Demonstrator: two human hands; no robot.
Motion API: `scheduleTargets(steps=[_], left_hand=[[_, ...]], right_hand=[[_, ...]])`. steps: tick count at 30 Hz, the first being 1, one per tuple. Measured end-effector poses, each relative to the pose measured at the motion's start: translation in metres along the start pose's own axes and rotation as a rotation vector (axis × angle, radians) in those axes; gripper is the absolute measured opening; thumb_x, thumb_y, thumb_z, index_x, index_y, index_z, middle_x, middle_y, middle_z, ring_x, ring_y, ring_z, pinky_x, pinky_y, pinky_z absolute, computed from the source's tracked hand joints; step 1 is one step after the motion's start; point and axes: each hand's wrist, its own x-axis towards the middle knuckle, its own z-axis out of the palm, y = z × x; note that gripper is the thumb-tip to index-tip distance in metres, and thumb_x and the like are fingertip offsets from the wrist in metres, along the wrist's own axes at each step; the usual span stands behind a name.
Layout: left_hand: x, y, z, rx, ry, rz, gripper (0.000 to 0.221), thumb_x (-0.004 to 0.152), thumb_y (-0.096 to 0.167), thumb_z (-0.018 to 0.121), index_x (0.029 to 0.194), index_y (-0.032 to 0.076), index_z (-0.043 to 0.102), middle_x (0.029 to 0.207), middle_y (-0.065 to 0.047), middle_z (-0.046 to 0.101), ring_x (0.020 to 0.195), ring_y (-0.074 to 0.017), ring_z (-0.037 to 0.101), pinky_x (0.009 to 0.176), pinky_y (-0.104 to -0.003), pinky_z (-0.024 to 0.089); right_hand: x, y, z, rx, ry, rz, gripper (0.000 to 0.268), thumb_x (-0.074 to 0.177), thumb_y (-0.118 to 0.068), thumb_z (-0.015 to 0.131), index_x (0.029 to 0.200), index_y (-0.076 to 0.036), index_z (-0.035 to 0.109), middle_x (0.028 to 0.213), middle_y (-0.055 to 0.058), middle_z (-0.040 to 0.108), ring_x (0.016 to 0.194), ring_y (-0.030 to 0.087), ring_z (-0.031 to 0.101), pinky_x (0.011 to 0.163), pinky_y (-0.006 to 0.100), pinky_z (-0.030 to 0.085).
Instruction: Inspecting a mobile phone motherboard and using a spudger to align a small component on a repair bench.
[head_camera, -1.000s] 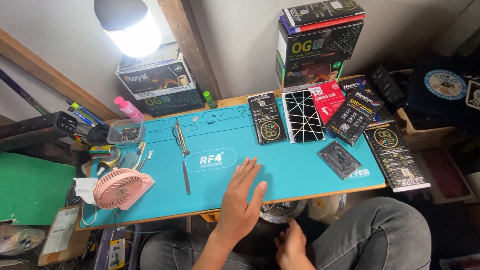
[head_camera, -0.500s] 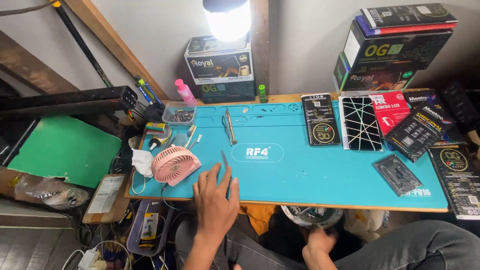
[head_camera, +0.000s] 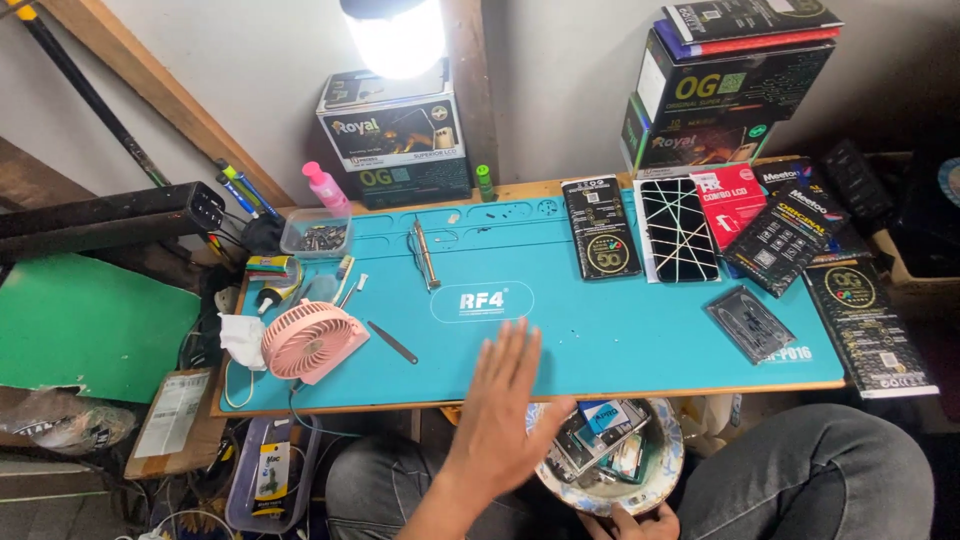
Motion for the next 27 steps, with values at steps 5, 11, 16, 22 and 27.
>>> scheduleTargets(steps=[5,11,16,22,27], left_hand=[[0.030,-0.019,0.005,0.426,0.035,0.043,0.099,0.111,0.071,0.032,0.171,-0.005,0.008,0.181,-0.023,0.004,0.167,-0.0346,0.001,0.132,-0.051,-0.003],[0.041,-0.001,-0.007,0.222,-0.163,0.124,0.085,0.112,0.059,0.029,0.172,0.004,0.004,0.182,-0.015,-0.002,0.167,-0.0282,-0.002,0.135,-0.046,-0.003],[0.045,0.021,0.006,0.272,-0.269,0.325,0.099,0.108,0.071,0.021,0.170,-0.004,0.009,0.180,-0.023,0.005,0.167,-0.0364,0.002,0.134,-0.051,-0.002],[0.075,0.025,0.019,0.157,-0.251,0.405,0.094,0.108,0.067,0.028,0.172,-0.001,0.010,0.181,-0.021,0.009,0.168,-0.0358,0.006,0.136,-0.050,0.002],[0.074,0.043,0.034,0.148,-0.395,0.578,0.098,0.105,0.068,0.018,0.168,-0.006,0.020,0.178,-0.028,0.017,0.167,-0.0421,0.012,0.136,-0.054,0.002]], right_hand=[[-0.036,-0.030,-0.005,0.025,-0.071,0.017,0.094,0.097,0.030,0.058,0.165,-0.033,0.040,0.164,0.014,0.038,0.142,0.057,0.042,0.096,0.079,0.057],[-0.048,-0.046,-0.019,0.034,-0.132,-0.003,0.093,0.100,0.026,0.059,0.168,-0.032,0.034,0.168,0.008,0.031,0.149,0.048,0.037,0.100,0.079,0.054],[-0.062,-0.041,-0.019,0.021,-0.092,-0.074,0.092,0.093,0.018,0.069,0.168,-0.027,0.037,0.162,0.014,0.041,0.142,0.047,0.044,0.097,0.075,0.056],[-0.063,-0.048,-0.027,0.115,-0.162,-0.019,0.088,0.098,0.024,0.060,0.167,-0.028,0.038,0.166,0.014,0.038,0.145,0.053,0.044,0.101,0.078,0.054],[-0.049,-0.039,-0.018,0.120,-0.071,-0.051,0.092,0.092,0.014,0.073,0.167,-0.029,0.040,0.158,0.019,0.048,0.128,0.053,0.059,0.087,0.073,0.060]])
